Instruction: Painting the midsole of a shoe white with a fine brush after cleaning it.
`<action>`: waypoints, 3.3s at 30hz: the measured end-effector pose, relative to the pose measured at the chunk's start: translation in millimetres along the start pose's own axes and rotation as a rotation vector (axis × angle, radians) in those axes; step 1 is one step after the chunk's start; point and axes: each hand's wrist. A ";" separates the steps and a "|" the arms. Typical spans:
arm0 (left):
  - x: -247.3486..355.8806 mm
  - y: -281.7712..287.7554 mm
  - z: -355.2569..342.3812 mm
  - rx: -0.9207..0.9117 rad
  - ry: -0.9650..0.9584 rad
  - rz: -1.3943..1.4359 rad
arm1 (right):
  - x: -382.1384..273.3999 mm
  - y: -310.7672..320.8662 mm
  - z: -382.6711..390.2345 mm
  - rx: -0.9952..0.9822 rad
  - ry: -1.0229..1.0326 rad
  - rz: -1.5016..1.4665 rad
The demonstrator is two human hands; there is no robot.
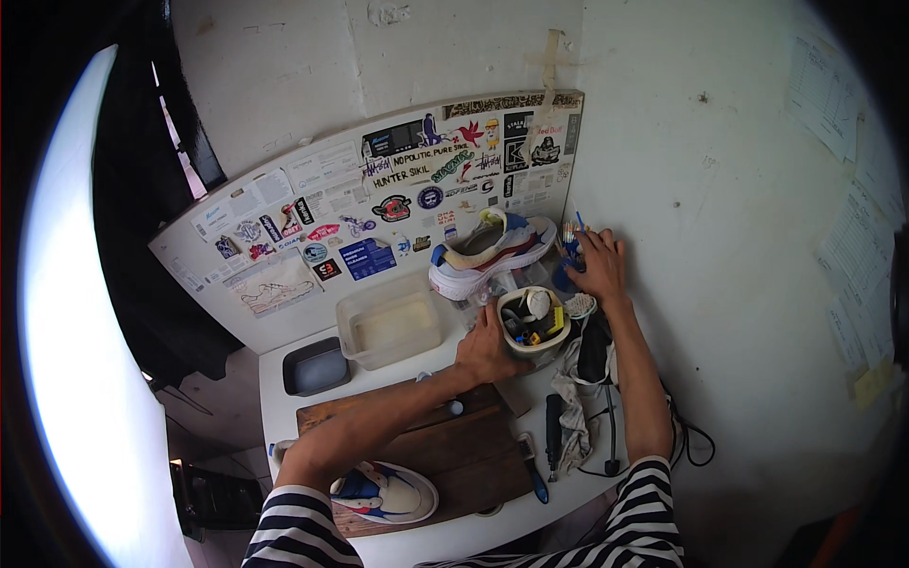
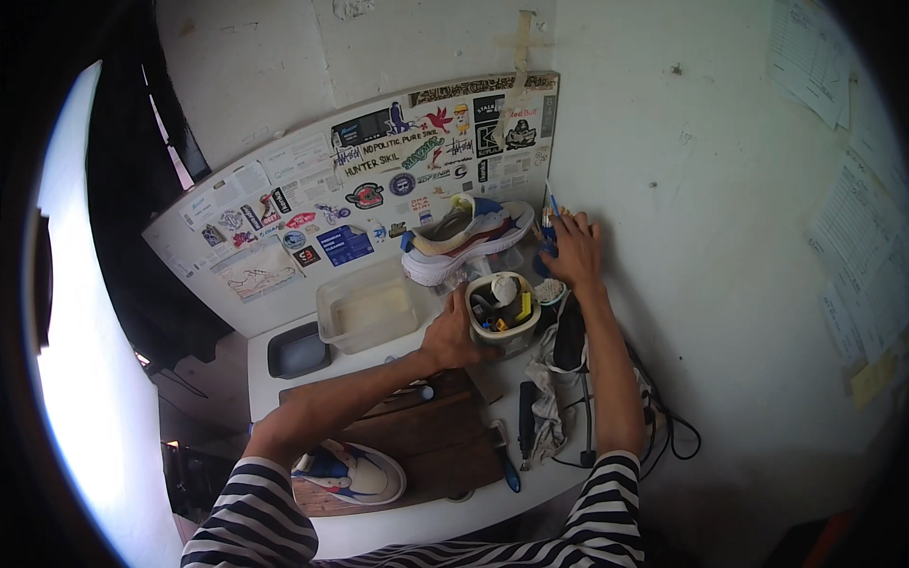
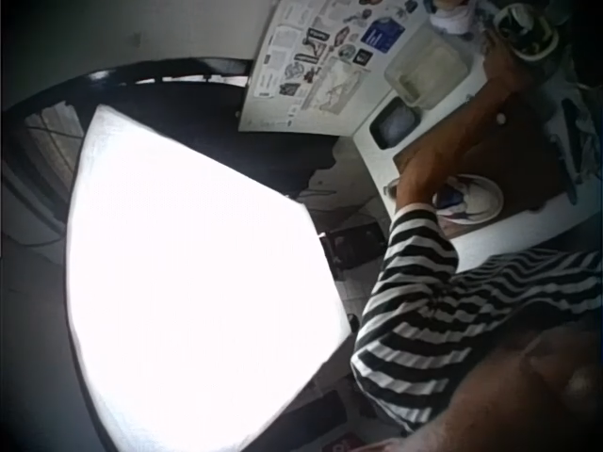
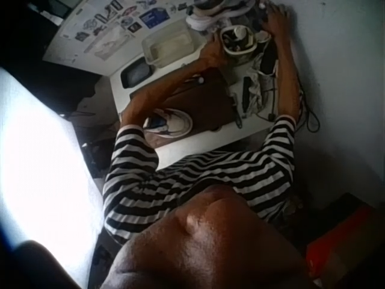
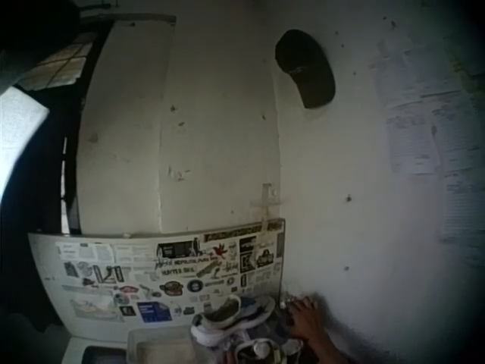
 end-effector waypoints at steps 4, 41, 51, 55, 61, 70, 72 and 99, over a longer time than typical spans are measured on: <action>-6.2 18.2 11.5 -0.053 -0.011 -0.082 | -22.0 36.4 -1.5 0.093 0.041 -0.037; -222.8 71.1 244.0 -1.020 0.304 0.552 | -287.8 137.0 259.6 0.339 -0.273 -0.944; -185.4 61.8 276.8 -0.827 0.346 0.847 | -271.5 134.9 238.6 0.504 -0.366 -1.220; -171.4 58.1 289.6 -0.657 0.286 0.632 | -277.2 136.5 199.2 0.495 -0.365 -1.223; -158.4 43.6 309.0 -0.447 0.194 0.522 | -285.3 131.5 155.9 0.280 -0.280 -1.224; -155.5 0.0 312.5 -0.374 0.381 1.469 | -291.4 98.9 63.5 -0.079 -0.227 -1.104; -160.0 1.3 306.5 -0.376 0.255 1.446 | -293.4 95.2 51.7 -0.220 -0.240 -1.051; -161.1 -26.0 313.5 -0.315 0.428 1.336 | -286.8 35.7 52.6 -0.467 -0.036 -0.830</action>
Point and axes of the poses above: each hand's wrist, its own z-axis away from the middle knuckle, its own y-axis out of the back of the hand, x = y × z, and after that the axes turned 12 degrees about -z, right-handed
